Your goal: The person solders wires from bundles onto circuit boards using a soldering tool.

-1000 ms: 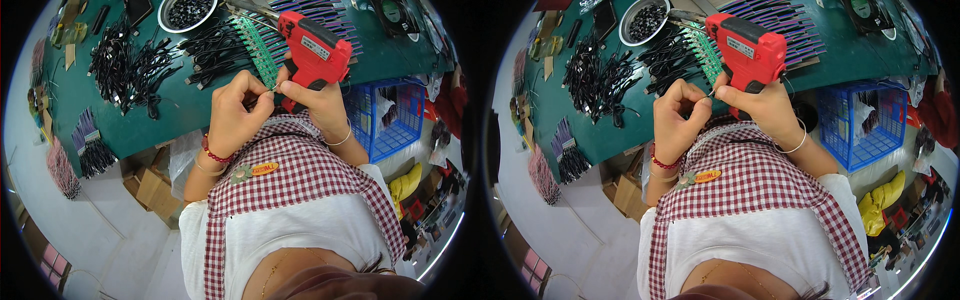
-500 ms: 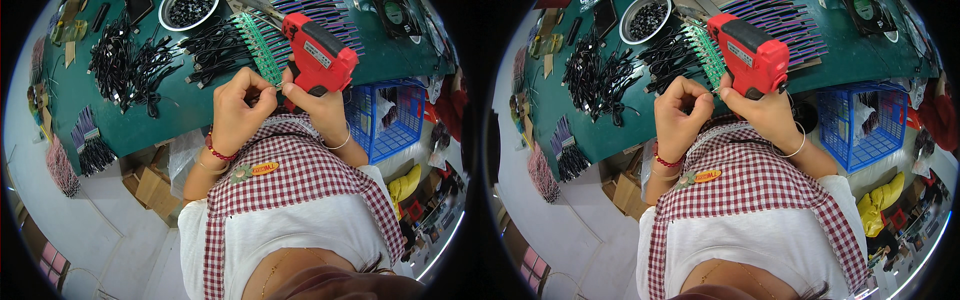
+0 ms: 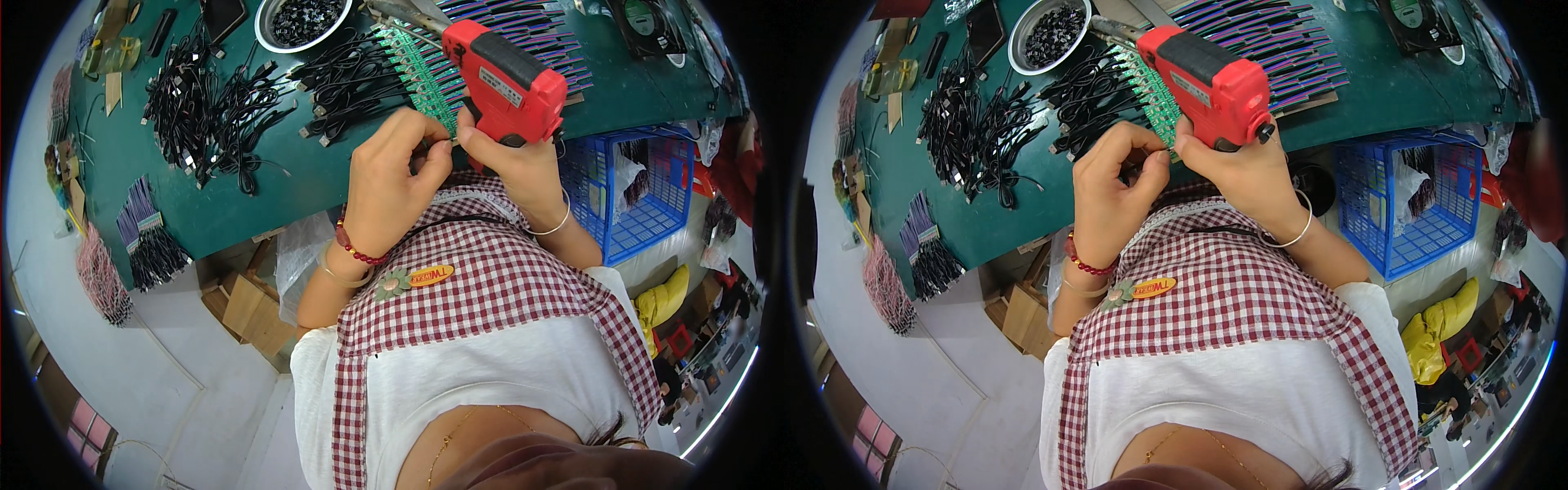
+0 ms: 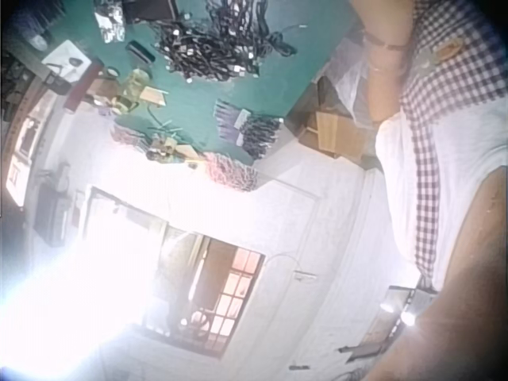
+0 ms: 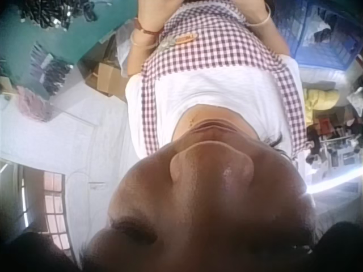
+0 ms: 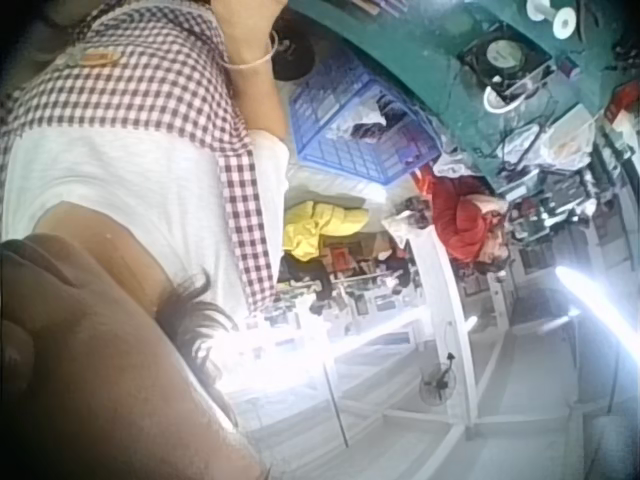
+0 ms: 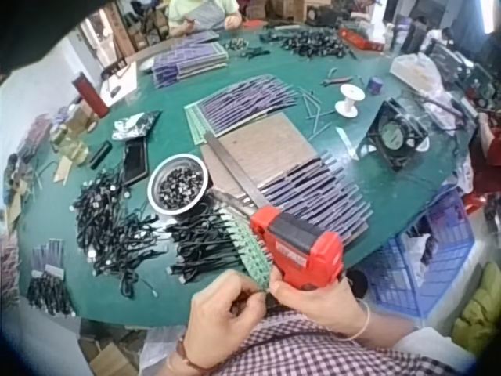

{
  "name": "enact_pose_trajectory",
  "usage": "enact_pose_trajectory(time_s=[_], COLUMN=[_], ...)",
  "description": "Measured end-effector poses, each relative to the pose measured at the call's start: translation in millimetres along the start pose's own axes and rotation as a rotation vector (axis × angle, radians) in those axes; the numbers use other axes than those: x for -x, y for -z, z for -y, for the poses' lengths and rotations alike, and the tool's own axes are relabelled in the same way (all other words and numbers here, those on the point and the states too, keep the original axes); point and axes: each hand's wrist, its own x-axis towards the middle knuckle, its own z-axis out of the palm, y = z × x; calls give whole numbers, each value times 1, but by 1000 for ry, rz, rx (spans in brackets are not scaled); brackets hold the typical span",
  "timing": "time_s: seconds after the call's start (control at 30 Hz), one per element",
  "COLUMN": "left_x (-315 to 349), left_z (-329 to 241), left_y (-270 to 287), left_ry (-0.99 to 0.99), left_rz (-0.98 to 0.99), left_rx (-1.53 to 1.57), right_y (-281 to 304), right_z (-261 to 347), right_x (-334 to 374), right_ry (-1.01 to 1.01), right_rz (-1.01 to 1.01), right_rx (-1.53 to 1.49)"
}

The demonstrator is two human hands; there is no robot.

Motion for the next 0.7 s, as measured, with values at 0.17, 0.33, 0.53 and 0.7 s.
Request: enact_pose_trajectory(time_s=[0.17, 0.33, 0.53, 0.7], left_x=[-2, -14, -23, -26], left_z=[0, 11, 39, 44], left_y=[-3, 7, -2, -6], left_ry=[-75, -86, -128, -146], left_rz=[-48, -115, -170, -187], left_rx=[-32, -146, -387, -438], right_y=[-2, 2, 45, 74], right_z=[-6, -3, -15, -47], right_x=[-1, 1, 30, 67], right_ry=[-60, 19, 45, 25], right_rz=[-18, -150, -142, -35], right_rx=[-67, -135, -137, 45])
